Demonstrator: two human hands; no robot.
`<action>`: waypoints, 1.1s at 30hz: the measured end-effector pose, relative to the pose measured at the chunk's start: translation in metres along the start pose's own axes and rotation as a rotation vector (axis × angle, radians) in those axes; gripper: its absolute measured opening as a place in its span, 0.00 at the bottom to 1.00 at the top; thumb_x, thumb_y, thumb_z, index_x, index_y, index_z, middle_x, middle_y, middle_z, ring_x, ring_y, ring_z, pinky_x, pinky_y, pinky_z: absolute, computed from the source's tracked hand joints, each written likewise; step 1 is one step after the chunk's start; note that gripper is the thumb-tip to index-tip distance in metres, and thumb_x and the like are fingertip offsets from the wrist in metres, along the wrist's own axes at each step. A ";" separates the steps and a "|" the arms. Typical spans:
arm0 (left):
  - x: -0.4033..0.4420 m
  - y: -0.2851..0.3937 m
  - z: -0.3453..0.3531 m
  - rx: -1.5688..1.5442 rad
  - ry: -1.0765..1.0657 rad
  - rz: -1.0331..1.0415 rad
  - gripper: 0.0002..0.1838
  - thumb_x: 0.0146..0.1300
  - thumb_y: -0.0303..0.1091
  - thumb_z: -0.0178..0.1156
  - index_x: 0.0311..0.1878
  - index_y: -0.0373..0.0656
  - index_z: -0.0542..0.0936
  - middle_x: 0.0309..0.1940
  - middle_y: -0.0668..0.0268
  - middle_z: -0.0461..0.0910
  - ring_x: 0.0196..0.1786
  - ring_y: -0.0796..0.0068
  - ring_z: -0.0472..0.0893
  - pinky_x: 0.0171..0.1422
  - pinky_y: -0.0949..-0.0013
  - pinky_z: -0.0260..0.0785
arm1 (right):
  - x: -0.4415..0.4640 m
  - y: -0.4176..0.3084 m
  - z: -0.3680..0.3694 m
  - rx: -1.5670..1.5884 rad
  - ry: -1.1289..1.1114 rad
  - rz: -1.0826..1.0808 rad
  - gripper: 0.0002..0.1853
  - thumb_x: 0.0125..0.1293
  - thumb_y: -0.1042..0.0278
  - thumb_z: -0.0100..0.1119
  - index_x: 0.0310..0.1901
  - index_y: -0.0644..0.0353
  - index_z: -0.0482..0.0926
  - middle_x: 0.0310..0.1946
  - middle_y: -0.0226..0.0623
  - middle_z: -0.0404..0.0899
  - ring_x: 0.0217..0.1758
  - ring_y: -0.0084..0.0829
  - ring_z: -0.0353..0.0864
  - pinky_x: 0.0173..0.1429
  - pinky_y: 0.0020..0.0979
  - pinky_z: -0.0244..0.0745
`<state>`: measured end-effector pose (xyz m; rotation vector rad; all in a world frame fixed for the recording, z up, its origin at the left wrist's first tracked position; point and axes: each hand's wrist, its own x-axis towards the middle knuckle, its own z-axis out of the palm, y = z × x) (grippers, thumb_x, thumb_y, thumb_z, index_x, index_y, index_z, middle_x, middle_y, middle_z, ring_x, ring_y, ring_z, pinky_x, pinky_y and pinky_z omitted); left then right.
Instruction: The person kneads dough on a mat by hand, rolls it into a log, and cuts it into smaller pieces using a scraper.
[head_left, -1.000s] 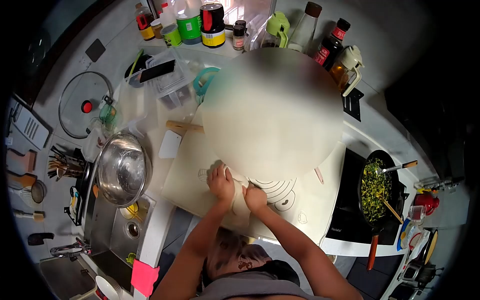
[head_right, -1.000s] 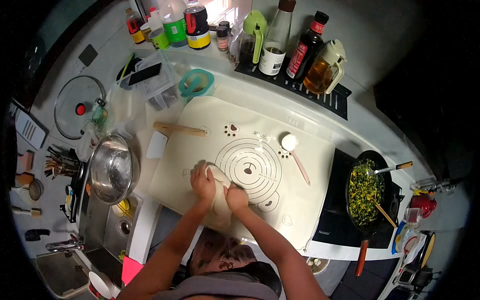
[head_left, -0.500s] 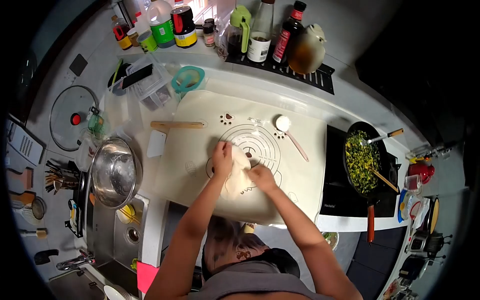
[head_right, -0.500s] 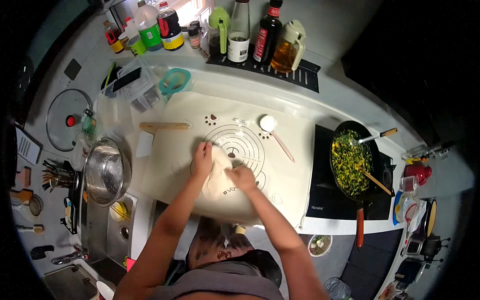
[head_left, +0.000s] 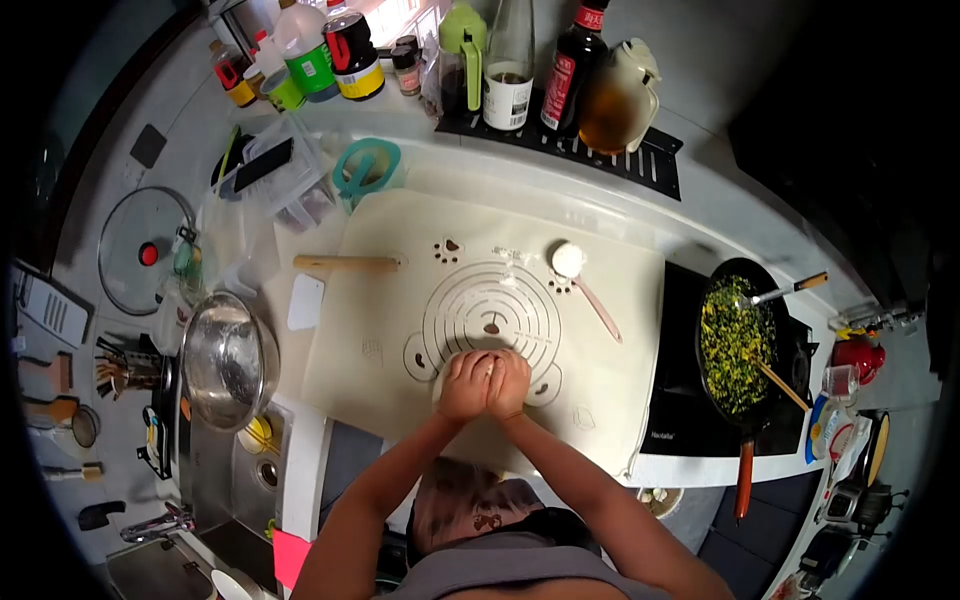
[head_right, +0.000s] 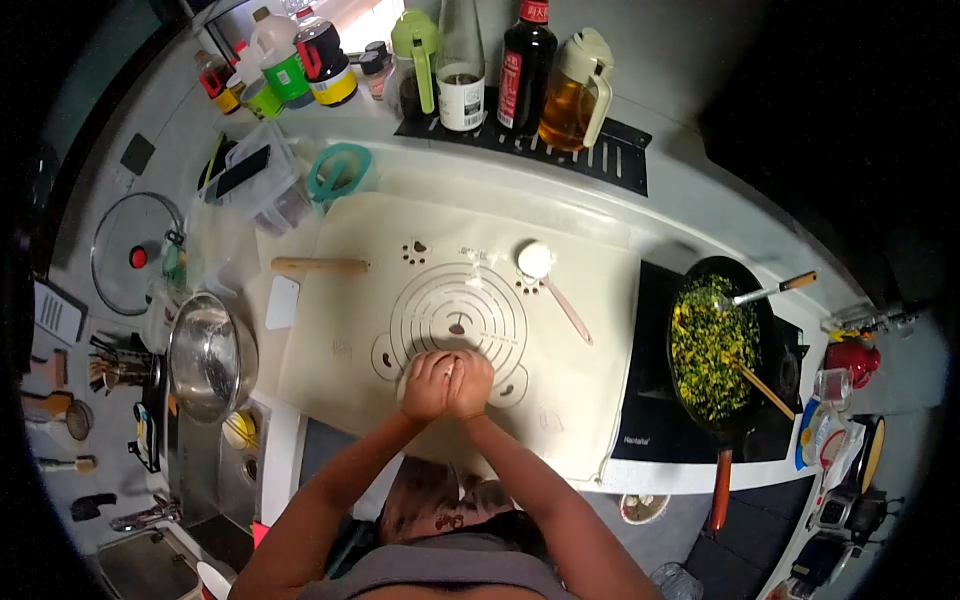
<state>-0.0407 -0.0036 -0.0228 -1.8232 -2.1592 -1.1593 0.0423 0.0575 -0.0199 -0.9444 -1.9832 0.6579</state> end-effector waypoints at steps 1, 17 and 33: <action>0.013 -0.004 0.001 0.041 -0.048 -0.016 0.14 0.57 0.34 0.58 0.47 0.42 0.77 0.45 0.62 0.77 0.48 0.59 0.75 0.55 0.58 0.66 | 0.013 0.007 0.005 0.019 -0.025 0.015 0.11 0.67 0.68 0.45 0.37 0.63 0.77 0.34 0.46 0.78 0.39 0.50 0.75 0.45 0.45 0.67; 0.103 -0.074 0.066 -0.157 -0.260 -0.713 0.22 0.67 0.49 0.48 0.30 0.40 0.79 0.28 0.56 0.81 0.33 0.53 0.81 0.39 0.52 0.71 | 0.107 0.043 0.041 -0.452 -0.133 0.072 0.10 0.66 0.61 0.51 0.34 0.60 0.73 0.23 0.45 0.80 0.28 0.41 0.80 0.31 0.39 0.76; 0.015 -0.018 -0.012 0.000 0.061 0.196 0.16 0.55 0.38 0.54 0.41 0.38 0.81 0.43 0.58 0.81 0.44 0.58 0.79 0.51 0.58 0.69 | -0.005 -0.006 -0.003 -0.013 -0.053 -0.077 0.21 0.63 0.62 0.45 0.52 0.64 0.75 0.51 0.47 0.75 0.55 0.49 0.71 0.61 0.47 0.61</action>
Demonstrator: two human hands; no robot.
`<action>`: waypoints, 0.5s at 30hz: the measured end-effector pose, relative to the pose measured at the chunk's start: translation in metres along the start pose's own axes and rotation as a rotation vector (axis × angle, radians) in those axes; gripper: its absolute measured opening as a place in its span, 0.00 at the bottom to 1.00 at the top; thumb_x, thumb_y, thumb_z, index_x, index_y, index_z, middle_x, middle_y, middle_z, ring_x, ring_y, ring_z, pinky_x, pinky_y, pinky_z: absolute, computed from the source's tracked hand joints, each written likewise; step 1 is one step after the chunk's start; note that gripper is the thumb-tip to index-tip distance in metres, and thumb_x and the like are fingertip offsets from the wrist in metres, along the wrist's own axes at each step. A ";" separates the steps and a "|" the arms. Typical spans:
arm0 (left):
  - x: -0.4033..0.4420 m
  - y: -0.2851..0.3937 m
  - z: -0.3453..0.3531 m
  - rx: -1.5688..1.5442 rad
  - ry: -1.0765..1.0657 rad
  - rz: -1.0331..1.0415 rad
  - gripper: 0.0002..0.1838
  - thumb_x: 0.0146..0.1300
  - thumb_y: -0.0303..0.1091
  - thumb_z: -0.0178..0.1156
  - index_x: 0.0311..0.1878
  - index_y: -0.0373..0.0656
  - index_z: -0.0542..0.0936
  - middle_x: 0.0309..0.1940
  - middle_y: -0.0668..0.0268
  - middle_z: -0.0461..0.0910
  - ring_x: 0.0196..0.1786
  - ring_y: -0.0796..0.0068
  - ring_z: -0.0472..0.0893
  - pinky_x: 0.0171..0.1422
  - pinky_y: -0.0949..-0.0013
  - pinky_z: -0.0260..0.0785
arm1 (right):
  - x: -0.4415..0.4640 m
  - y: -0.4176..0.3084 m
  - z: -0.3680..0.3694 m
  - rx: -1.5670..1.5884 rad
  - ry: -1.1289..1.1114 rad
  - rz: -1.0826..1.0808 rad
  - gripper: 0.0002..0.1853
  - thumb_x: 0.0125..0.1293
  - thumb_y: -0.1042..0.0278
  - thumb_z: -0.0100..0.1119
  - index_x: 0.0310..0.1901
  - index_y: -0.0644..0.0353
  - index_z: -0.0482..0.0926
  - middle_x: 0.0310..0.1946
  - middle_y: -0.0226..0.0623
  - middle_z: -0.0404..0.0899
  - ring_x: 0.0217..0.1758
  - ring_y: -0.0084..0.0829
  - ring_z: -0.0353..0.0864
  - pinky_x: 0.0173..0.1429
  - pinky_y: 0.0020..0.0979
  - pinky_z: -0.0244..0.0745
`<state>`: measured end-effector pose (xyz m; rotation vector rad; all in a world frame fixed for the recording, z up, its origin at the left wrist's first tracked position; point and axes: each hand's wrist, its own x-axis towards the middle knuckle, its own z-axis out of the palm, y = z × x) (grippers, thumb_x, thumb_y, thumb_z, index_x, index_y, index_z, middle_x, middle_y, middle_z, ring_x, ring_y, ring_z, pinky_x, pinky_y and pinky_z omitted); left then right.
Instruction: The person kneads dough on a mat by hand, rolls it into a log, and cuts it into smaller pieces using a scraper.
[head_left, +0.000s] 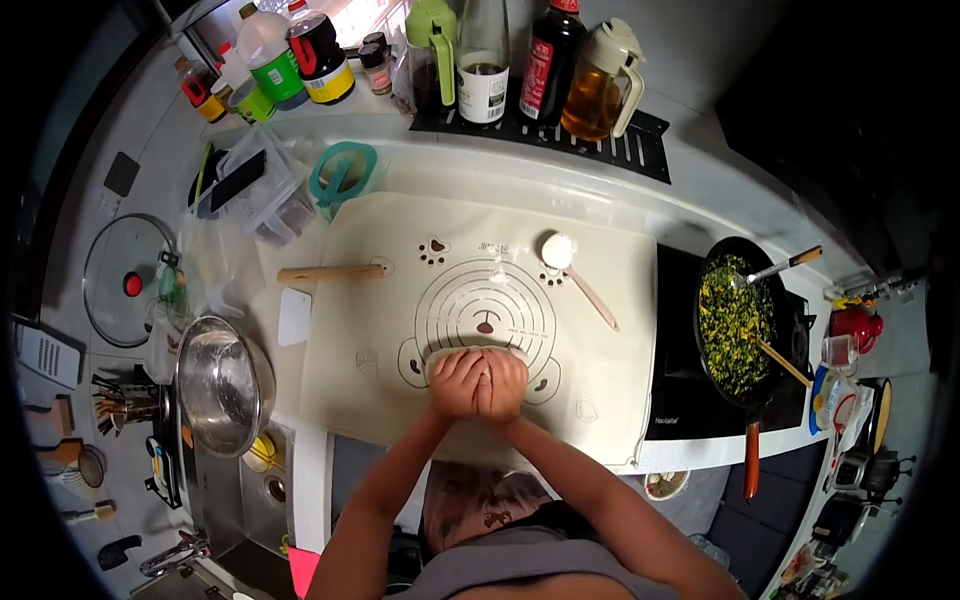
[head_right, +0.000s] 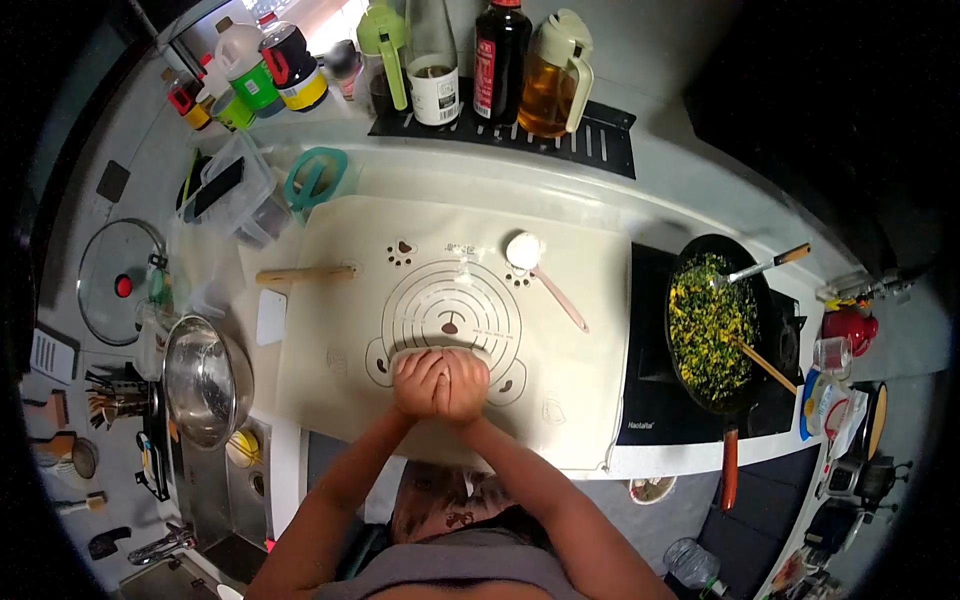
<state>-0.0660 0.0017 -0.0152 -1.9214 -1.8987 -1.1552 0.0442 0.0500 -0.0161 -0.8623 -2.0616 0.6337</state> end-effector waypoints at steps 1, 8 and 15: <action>0.006 -0.004 0.003 -0.009 -0.002 -0.016 0.15 0.55 0.38 0.54 0.41 0.38 0.81 0.43 0.58 0.81 0.42 0.58 0.79 0.50 0.58 0.69 | 0.010 0.008 0.001 -0.015 -0.025 -0.036 0.21 0.62 0.60 0.45 0.51 0.64 0.76 0.49 0.47 0.76 0.52 0.48 0.73 0.59 0.47 0.62; 0.047 -0.032 0.016 -0.038 -0.043 -0.244 0.12 0.57 0.36 0.53 0.36 0.40 0.81 0.35 0.58 0.82 0.35 0.56 0.79 0.42 0.58 0.70 | 0.070 0.044 0.020 -0.008 -0.142 -0.010 0.12 0.62 0.65 0.48 0.35 0.61 0.81 0.35 0.43 0.82 0.38 0.45 0.78 0.47 0.43 0.69; 0.077 -0.065 0.047 0.113 -0.396 -0.765 0.17 0.64 0.40 0.49 0.32 0.38 0.81 0.29 0.54 0.82 0.32 0.49 0.79 0.39 0.53 0.72 | 0.120 0.056 0.051 -0.356 -0.362 0.442 0.24 0.68 0.55 0.39 0.26 0.60 0.83 0.24 0.47 0.81 0.28 0.50 0.81 0.36 0.48 0.74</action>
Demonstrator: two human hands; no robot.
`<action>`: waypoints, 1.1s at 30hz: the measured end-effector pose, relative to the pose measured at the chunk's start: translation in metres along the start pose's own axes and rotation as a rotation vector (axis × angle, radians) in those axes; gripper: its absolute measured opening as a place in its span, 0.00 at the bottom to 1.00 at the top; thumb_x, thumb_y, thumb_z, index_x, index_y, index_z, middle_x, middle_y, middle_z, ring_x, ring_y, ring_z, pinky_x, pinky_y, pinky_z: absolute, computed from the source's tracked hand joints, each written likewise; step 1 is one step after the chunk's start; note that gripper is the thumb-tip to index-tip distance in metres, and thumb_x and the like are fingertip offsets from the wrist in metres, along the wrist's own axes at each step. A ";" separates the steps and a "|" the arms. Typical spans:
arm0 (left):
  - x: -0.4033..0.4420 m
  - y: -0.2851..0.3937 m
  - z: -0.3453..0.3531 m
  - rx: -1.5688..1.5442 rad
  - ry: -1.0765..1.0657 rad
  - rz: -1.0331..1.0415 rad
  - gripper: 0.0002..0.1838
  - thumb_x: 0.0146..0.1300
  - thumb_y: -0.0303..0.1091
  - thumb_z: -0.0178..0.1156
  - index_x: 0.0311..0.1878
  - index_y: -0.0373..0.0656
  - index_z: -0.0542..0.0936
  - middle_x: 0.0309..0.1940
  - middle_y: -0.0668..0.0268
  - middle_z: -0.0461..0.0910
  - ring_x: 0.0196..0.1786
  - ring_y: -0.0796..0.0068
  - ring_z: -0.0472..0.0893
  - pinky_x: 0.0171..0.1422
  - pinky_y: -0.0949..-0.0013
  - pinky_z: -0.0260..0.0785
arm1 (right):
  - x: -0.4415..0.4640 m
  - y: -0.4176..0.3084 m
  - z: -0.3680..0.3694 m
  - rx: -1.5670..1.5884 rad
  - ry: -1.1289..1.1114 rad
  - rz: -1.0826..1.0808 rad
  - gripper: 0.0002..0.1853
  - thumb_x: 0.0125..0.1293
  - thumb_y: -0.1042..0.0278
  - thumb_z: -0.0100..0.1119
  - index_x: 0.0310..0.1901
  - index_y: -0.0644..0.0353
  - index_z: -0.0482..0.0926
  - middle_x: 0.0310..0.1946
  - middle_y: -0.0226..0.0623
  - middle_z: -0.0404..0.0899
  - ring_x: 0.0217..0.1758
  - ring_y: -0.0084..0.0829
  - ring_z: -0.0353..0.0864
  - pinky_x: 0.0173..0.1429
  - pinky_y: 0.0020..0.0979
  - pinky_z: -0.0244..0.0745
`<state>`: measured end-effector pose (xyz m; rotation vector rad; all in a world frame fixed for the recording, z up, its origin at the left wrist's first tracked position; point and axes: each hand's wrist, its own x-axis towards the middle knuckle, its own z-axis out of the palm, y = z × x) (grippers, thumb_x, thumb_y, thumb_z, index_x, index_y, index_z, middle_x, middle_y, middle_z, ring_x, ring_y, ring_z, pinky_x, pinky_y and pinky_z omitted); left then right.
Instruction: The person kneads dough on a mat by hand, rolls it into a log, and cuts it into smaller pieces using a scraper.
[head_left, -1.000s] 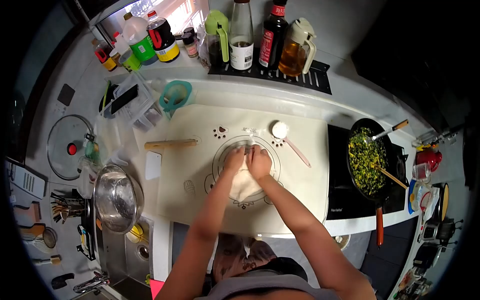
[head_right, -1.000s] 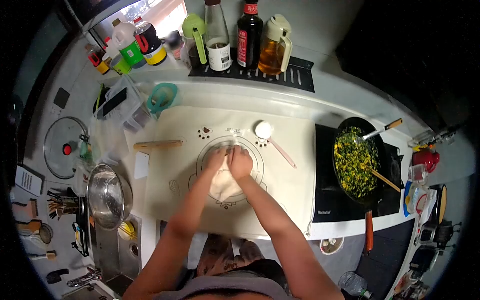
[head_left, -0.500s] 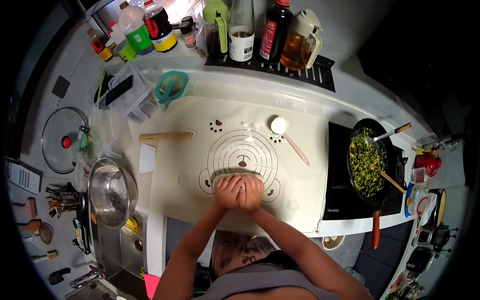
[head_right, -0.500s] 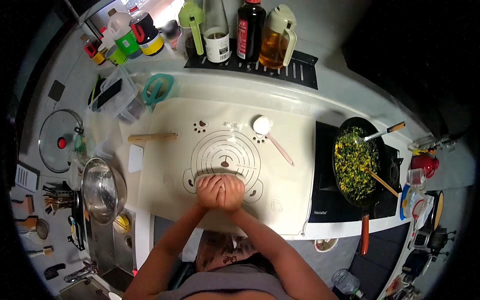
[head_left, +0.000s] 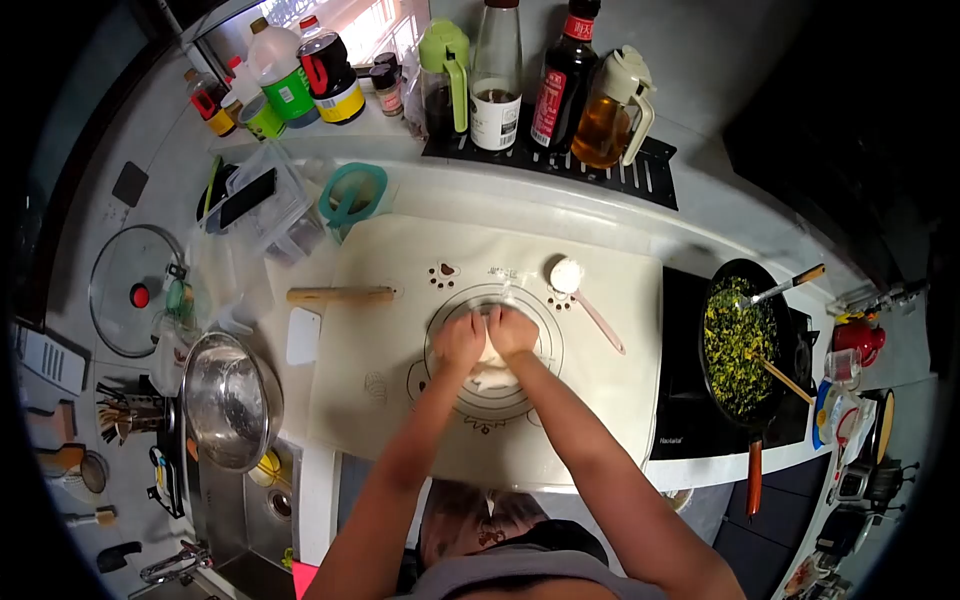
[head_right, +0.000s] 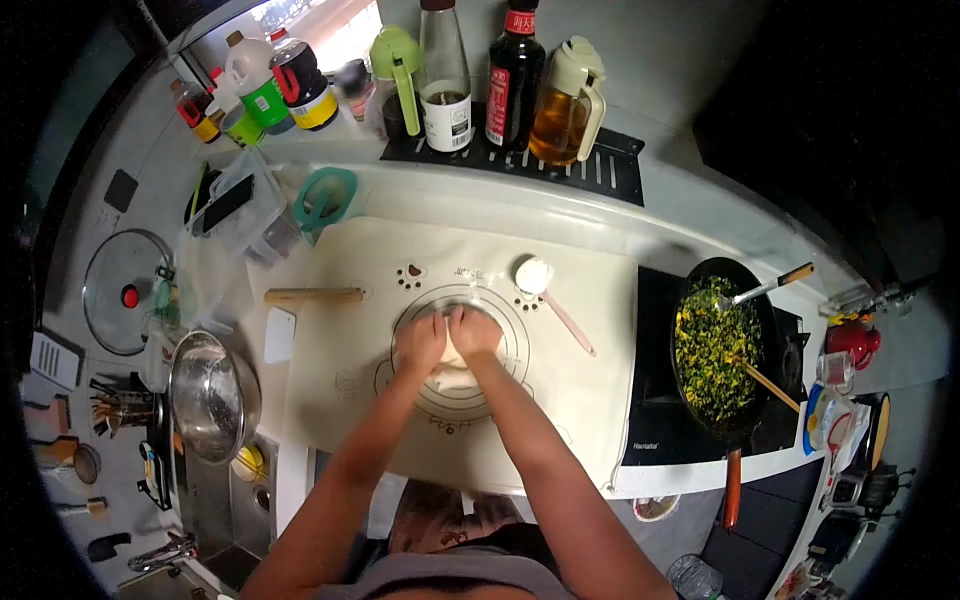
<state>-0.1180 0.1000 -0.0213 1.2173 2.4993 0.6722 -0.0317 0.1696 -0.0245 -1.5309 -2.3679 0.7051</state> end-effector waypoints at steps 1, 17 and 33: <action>0.007 0.000 0.001 0.008 -0.064 -0.064 0.17 0.64 0.41 0.48 0.33 0.38 0.81 0.29 0.53 0.82 0.33 0.48 0.80 0.40 0.53 0.72 | -0.001 -0.003 0.000 -0.018 0.008 0.025 0.27 0.69 0.53 0.37 0.27 0.60 0.83 0.25 0.48 0.82 0.28 0.51 0.81 0.36 0.48 0.75; -0.109 -0.012 -0.014 -0.070 0.469 0.576 0.14 0.56 0.35 0.51 0.42 0.42 0.80 0.41 0.64 0.80 0.40 0.62 0.77 0.48 0.58 0.65 | -0.119 0.022 -0.003 0.276 0.310 -0.465 0.18 0.62 0.64 0.49 0.50 0.66 0.74 0.52 0.48 0.73 0.58 0.51 0.68 0.65 0.51 0.56; 0.020 -0.007 -0.008 0.043 -0.026 -0.085 0.20 0.65 0.40 0.47 0.26 0.36 0.81 0.30 0.48 0.81 0.32 0.47 0.81 0.39 0.51 0.73 | 0.014 -0.002 0.009 -0.067 0.092 -0.186 0.24 0.67 0.56 0.41 0.20 0.57 0.81 0.17 0.44 0.79 0.21 0.47 0.79 0.29 0.45 0.75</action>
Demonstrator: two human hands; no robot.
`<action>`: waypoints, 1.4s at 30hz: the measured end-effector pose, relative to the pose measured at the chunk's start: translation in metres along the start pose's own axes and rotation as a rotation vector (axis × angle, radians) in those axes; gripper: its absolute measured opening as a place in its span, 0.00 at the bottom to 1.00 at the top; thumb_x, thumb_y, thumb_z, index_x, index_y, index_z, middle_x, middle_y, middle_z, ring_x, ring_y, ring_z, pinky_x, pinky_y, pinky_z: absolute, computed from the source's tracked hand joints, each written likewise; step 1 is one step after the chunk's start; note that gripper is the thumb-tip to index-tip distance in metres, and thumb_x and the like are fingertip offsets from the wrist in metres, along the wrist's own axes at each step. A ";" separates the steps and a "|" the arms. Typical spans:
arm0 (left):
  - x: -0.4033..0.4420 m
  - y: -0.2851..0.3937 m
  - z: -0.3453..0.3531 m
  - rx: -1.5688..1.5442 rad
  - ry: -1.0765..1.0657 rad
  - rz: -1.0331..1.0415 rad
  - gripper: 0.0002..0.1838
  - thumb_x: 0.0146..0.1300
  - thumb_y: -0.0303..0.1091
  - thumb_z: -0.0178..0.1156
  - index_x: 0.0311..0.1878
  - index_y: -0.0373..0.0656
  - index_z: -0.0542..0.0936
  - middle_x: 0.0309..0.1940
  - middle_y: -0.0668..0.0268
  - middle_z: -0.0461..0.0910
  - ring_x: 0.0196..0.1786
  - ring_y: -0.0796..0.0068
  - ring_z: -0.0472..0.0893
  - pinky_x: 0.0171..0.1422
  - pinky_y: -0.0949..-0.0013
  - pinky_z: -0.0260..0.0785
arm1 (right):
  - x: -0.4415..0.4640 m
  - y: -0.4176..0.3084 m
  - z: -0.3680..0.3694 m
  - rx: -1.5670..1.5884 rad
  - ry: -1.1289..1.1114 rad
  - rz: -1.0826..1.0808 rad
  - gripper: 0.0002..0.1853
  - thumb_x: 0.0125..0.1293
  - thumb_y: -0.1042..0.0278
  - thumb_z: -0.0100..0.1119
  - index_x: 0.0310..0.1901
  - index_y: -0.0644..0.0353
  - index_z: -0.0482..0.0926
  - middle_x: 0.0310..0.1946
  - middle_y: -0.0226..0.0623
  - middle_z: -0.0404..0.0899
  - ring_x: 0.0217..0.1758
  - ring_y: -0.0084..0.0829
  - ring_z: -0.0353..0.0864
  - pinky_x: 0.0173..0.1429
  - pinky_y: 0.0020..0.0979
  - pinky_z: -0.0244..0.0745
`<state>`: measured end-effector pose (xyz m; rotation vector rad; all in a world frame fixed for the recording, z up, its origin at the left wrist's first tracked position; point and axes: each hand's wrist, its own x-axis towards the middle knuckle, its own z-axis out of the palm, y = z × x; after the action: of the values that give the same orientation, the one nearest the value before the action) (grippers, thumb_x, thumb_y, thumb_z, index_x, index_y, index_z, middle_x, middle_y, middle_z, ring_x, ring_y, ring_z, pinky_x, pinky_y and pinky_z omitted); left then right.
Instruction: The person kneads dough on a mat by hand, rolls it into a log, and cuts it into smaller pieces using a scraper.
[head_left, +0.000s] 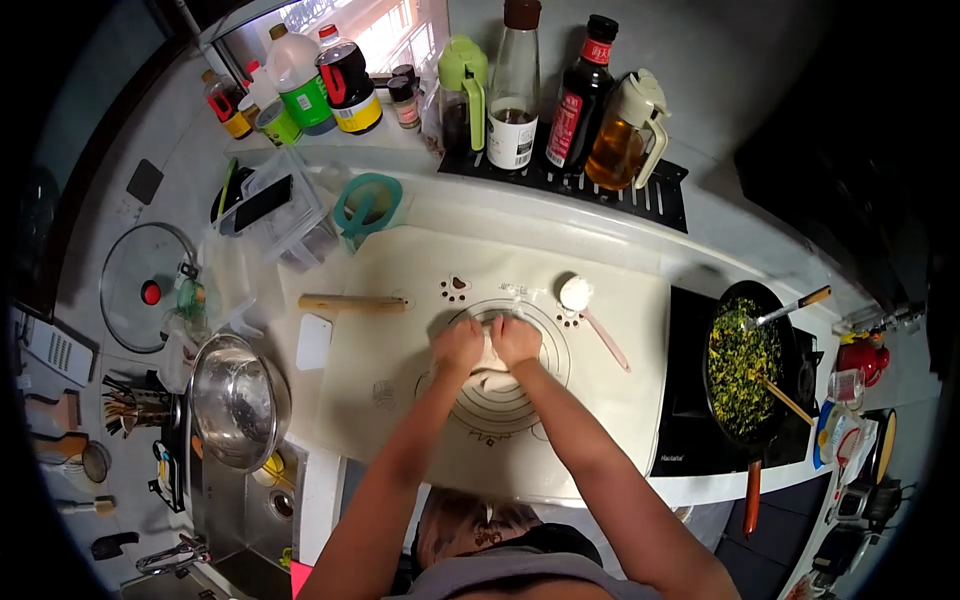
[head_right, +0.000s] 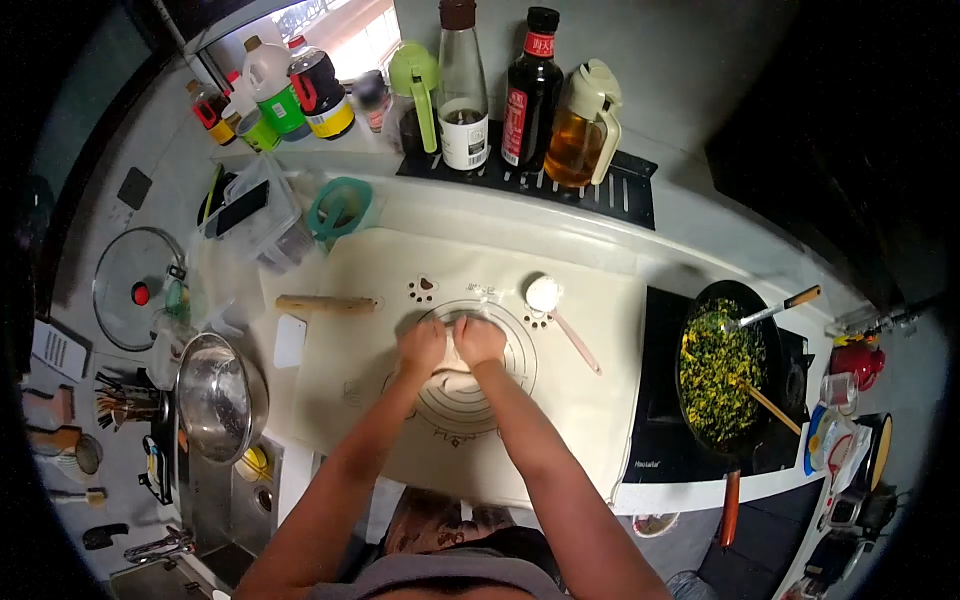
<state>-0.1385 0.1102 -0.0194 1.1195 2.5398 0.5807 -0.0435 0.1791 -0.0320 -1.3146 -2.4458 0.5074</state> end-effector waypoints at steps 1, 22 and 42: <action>0.000 -0.001 0.001 -0.002 -0.028 -0.028 0.21 0.65 0.41 0.46 0.27 0.37 0.81 0.30 0.48 0.81 0.33 0.47 0.81 0.40 0.51 0.73 | 0.000 -0.001 0.001 -0.020 0.006 0.005 0.24 0.67 0.55 0.41 0.20 0.57 0.81 0.17 0.43 0.79 0.20 0.47 0.79 0.28 0.45 0.75; -0.097 -0.032 -0.001 -0.107 0.519 0.748 0.18 0.54 0.39 0.49 0.43 0.44 0.81 0.39 0.64 0.80 0.38 0.63 0.76 0.47 0.58 0.63 | -0.102 0.016 -0.019 0.342 0.201 -0.500 0.23 0.60 0.53 0.50 0.50 0.62 0.76 0.49 0.46 0.74 0.53 0.49 0.71 0.59 0.47 0.61; -0.035 0.012 -0.025 0.174 -0.334 0.114 0.20 0.62 0.44 0.45 0.44 0.42 0.82 0.47 0.55 0.81 0.48 0.58 0.80 0.53 0.55 0.67 | -0.086 -0.005 -0.039 0.286 0.304 -0.417 0.08 0.58 0.67 0.53 0.36 0.62 0.75 0.34 0.45 0.76 0.41 0.48 0.74 0.52 0.45 0.66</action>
<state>-0.1191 0.0853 0.0125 1.3051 2.2811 0.1798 0.0155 0.1103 -0.0044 -0.6848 -2.2058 0.4818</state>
